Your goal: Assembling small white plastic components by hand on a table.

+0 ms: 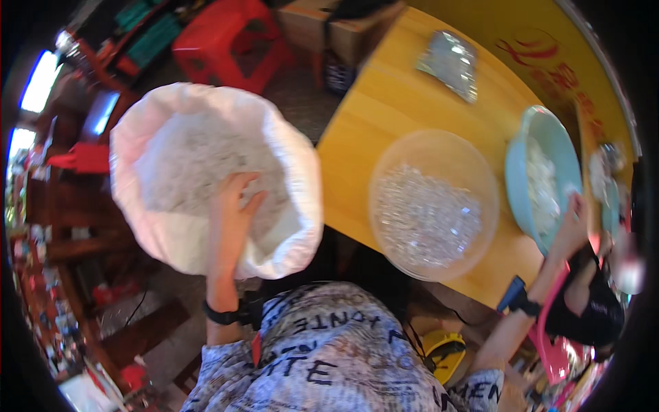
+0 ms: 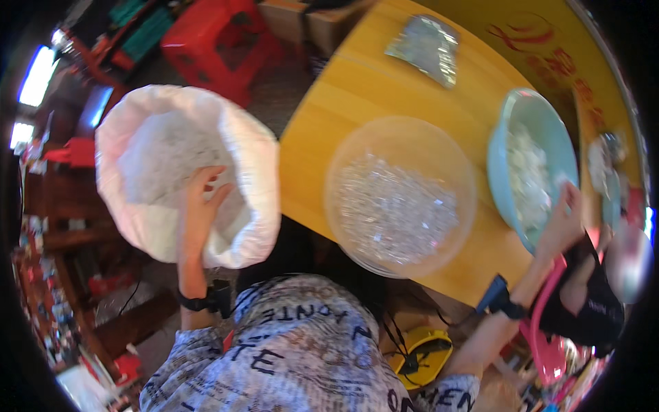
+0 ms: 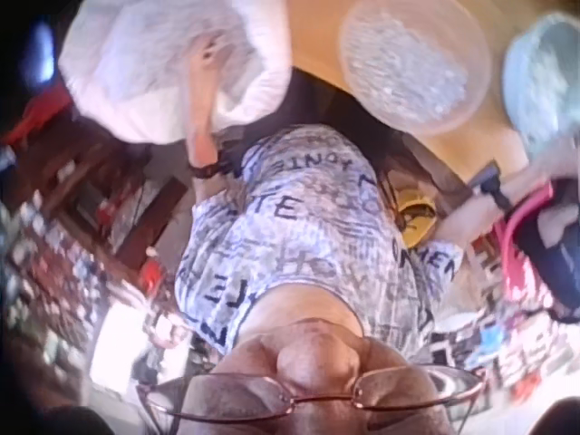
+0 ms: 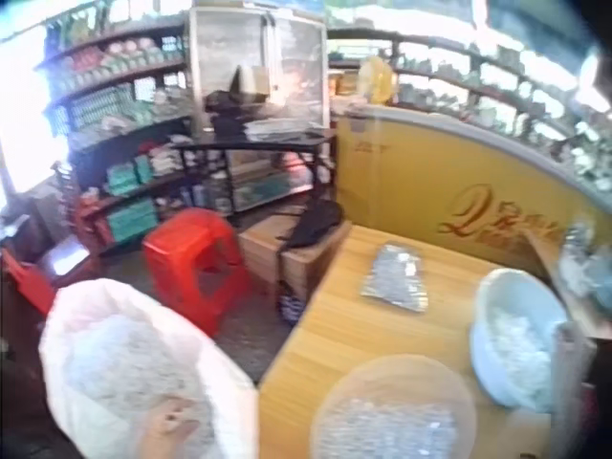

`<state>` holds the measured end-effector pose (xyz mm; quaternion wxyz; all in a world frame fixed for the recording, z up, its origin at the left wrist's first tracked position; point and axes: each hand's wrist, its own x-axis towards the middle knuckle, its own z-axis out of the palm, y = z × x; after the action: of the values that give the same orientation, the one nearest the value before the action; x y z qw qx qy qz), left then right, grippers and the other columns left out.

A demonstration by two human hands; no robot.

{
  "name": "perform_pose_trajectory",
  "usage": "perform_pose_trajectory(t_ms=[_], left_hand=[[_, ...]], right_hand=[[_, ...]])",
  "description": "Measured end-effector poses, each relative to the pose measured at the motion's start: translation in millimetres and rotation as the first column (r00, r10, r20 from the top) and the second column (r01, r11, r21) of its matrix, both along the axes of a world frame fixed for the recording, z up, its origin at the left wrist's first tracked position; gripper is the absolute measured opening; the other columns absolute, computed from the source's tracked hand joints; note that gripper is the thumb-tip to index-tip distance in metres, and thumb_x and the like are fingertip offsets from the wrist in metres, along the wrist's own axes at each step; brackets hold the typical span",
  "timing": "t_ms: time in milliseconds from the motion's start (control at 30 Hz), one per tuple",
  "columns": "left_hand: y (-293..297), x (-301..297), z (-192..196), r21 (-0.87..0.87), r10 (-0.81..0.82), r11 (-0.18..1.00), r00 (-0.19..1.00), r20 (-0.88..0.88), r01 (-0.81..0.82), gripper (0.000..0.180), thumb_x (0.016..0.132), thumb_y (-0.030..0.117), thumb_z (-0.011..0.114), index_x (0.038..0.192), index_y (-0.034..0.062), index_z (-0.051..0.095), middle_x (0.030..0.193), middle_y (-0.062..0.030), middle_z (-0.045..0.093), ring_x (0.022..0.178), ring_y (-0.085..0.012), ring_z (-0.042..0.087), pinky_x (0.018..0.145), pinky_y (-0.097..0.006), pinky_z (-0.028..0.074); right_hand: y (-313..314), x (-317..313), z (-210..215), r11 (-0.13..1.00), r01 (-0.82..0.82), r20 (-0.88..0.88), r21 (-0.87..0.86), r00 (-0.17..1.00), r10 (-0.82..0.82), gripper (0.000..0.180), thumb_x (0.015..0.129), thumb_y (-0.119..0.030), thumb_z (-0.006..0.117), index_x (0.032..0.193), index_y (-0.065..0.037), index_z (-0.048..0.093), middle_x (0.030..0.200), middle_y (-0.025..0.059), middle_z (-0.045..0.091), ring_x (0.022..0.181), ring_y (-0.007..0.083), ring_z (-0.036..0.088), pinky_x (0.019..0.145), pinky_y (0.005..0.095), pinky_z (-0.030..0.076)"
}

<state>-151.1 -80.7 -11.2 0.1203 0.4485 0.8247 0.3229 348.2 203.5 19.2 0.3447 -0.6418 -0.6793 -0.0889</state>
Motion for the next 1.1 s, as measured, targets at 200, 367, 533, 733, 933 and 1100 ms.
perform_pose_trajectory(t_ms=[200,367,533,733,933,1100], left_hand=[[7.2,-7.1,-17.5,-0.035,-0.018,0.999,0.985,0.171,0.024,0.022,0.077,0.002,0.066,0.099,-0.0019,0.064,0.089,-0.0124,0.061,0.08,-0.0239,0.059,0.071,-0.032,0.047],[7.4,-9.3,-23.4,-0.027,0.036,0.999,0.978,0.204,-0.032,0.016,0.08,0.003,0.064,0.095,-0.0028,0.064,0.083,-0.0131,0.063,0.074,-0.0223,0.061,0.072,-0.03,0.047],[8.8,-3.1,-5.3,-0.046,0.04,0.998,0.987,0.157,-0.033,0.014,0.083,0.004,0.062,0.095,-0.003,0.064,0.085,-0.0121,0.065,0.077,-0.0194,0.061,0.074,-0.029,0.047],[3.9,26.1,21.2,0.374,0.021,0.923,0.982,0.19,-0.092,0.012,0.083,0.002,0.063,0.095,-0.0009,0.063,0.098,-0.0093,0.064,0.094,-0.0178,0.059,0.087,-0.03,0.045],[18.7,90.3,47.3,0.675,-0.59,0.732,0.579,0.562,0.091,0.011,0.085,-0.009,0.051,0.091,-0.0001,0.054,0.117,-0.0229,0.054,0.11,-0.0272,0.055,0.088,-0.035,0.05],[49.8,127.4,34.5,0.569,-0.601,0.799,0.262,0.755,0.194,0.005,0.089,0.0,0.052,0.093,-0.0013,0.05,0.112,-0.0213,0.057,0.105,-0.023,0.058,0.079,-0.033,0.054]], right_hand=[[-53.4,-95.7,24.0,0.967,-0.25,-0.263,0.053,0.931,0.255,0.025,0.085,-0.008,0.064,0.109,-0.005,0.063,0.099,0.0094,0.066,0.085,0.0145,0.064,0.07,0.027,0.051],[-101.9,-175.6,4.5,0.755,-0.581,-0.321,-0.304,0.809,0.493,0.012,0.08,-0.007,0.066,0.091,-0.007,0.065,0.084,0.0083,0.066,0.076,0.0203,0.064,0.066,0.0302,0.05],[-100.7,-187.4,-1.3,0.718,-0.536,-0.205,-0.444,0.841,0.501,0.008,0.08,-0.012,0.065,0.083,-0.005,0.063,0.083,0.0089,0.066,0.073,0.0271,0.063,0.066,0.0349,0.049],[-92.2,-186.9,-15.4,0.652,-0.566,-0.25,-0.504,0.818,0.517,0.01,0.078,-0.011,0.065,0.081,-0.003,0.062,0.079,0.0115,0.065,0.072,0.0285,0.063,0.064,0.0365,0.048],[-101.2,-190.0,-10.1,0.632,-0.626,-0.359,-0.458,0.78,0.513,0.01,0.078,-0.008,0.065,0.084,-0.001,0.062,0.076,0.0133,0.064,0.068,0.027,0.062,0.063,0.0342,0.048],[-112.5,-186.8,-4.5,0.608,-0.645,-0.585,-0.463,0.738,0.338,0.009,0.082,-0.007,0.065,0.088,0.0,0.063,0.078,0.009,0.065,0.067,0.0169,0.062,0.062,0.029,0.049]])
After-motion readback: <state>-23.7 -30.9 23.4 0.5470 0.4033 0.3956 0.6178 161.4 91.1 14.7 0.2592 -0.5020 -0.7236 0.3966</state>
